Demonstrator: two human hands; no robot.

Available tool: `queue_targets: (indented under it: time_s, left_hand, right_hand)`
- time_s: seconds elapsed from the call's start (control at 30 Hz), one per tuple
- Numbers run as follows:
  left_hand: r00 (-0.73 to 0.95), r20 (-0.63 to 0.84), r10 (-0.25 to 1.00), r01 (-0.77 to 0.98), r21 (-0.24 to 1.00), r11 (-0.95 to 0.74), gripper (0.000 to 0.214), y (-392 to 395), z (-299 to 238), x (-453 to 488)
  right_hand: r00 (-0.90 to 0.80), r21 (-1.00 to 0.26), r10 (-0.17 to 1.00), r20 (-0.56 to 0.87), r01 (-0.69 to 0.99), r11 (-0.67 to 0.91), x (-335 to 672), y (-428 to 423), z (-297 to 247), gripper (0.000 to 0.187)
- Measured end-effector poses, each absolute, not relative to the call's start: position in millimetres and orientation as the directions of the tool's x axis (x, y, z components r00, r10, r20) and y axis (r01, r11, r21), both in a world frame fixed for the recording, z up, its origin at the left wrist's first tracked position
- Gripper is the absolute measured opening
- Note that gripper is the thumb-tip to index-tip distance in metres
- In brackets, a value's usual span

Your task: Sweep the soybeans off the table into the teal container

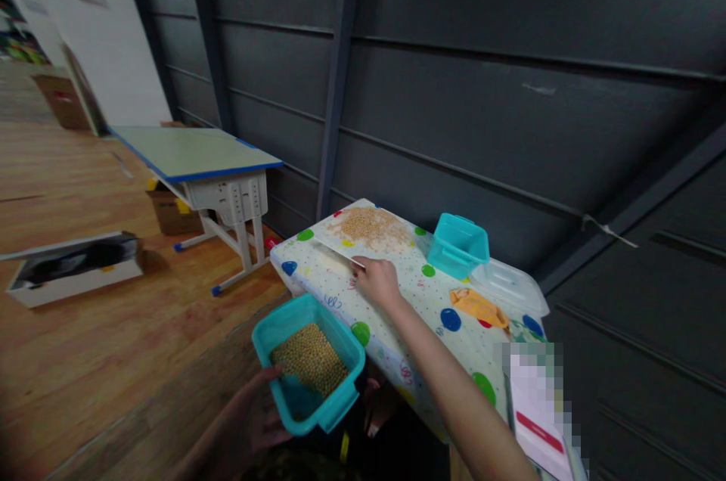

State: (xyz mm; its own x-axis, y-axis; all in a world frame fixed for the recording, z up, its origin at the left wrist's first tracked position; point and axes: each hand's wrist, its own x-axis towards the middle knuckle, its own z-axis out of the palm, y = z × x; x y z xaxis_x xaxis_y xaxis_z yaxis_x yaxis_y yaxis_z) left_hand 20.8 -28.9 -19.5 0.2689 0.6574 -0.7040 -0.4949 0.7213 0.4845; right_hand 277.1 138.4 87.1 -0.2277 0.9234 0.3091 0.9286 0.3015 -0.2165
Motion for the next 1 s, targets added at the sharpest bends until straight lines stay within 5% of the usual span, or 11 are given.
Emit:
queue_targets:
  time_s: [0.73,1.0]
  left_hand:
    - [0.301,-0.724,0.621,-0.456,0.462,0.76,0.055,-23,-39,23]
    - [0.268,-0.724,0.636,-0.486,0.468,0.738,0.046,-25,-34,22]
  right_hand:
    - [-0.198,-0.277,0.911,0.361,0.91,0.307,269,130,84,0.034]
    - [0.026,-0.556,0.894,0.448,0.791,0.256,276,141,87,0.033]
